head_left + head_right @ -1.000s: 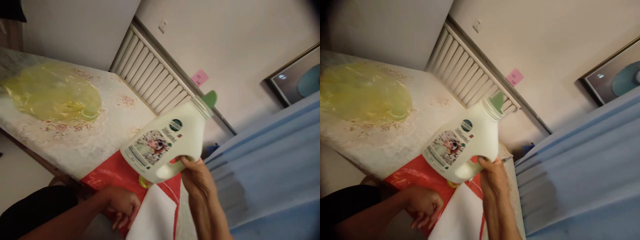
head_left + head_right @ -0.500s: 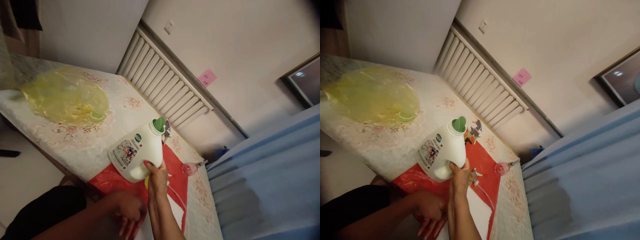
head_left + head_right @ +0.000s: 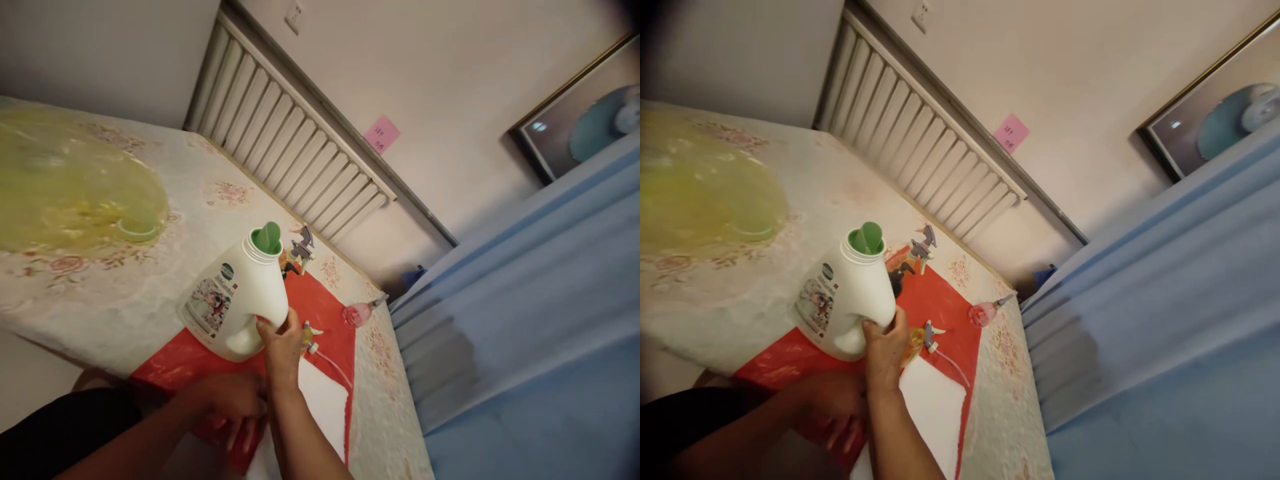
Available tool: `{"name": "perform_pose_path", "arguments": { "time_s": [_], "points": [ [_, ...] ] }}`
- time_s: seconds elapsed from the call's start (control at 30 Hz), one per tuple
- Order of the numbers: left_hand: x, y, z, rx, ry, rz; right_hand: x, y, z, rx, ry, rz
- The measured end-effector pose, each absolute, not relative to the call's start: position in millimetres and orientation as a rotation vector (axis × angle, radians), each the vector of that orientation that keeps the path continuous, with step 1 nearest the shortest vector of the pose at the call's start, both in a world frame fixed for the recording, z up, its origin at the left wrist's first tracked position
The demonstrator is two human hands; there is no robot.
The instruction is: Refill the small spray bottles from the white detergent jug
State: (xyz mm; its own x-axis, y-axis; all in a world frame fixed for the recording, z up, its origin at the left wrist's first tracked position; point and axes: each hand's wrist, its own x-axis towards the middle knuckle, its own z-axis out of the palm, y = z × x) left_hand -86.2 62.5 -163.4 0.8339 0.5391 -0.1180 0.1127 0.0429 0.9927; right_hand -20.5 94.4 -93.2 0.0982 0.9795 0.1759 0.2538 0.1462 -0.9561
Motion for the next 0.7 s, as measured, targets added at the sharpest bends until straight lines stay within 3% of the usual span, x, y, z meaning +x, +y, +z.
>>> {"name": "perform_pose_path", "arguments": {
  "time_s": [0.1,0.3,0.47,0.7],
  "points": [
    [-88,63,-161,1.453,0.598,0.378,-5,86,-87,-1.294,-1.359,0.747],
    [-79,68,-168,1.708,0.954,0.864,75,91,-87,-1.451,-1.509,0.435],
    [-60,63,-191,1.936,1.292,1.099,133,114,-114,-1.729,-1.788,0.204],
    [-29,62,-223,2.188,1.569,1.348,147,131,-151,-1.852,-2.031,0.098]
  ]
}}
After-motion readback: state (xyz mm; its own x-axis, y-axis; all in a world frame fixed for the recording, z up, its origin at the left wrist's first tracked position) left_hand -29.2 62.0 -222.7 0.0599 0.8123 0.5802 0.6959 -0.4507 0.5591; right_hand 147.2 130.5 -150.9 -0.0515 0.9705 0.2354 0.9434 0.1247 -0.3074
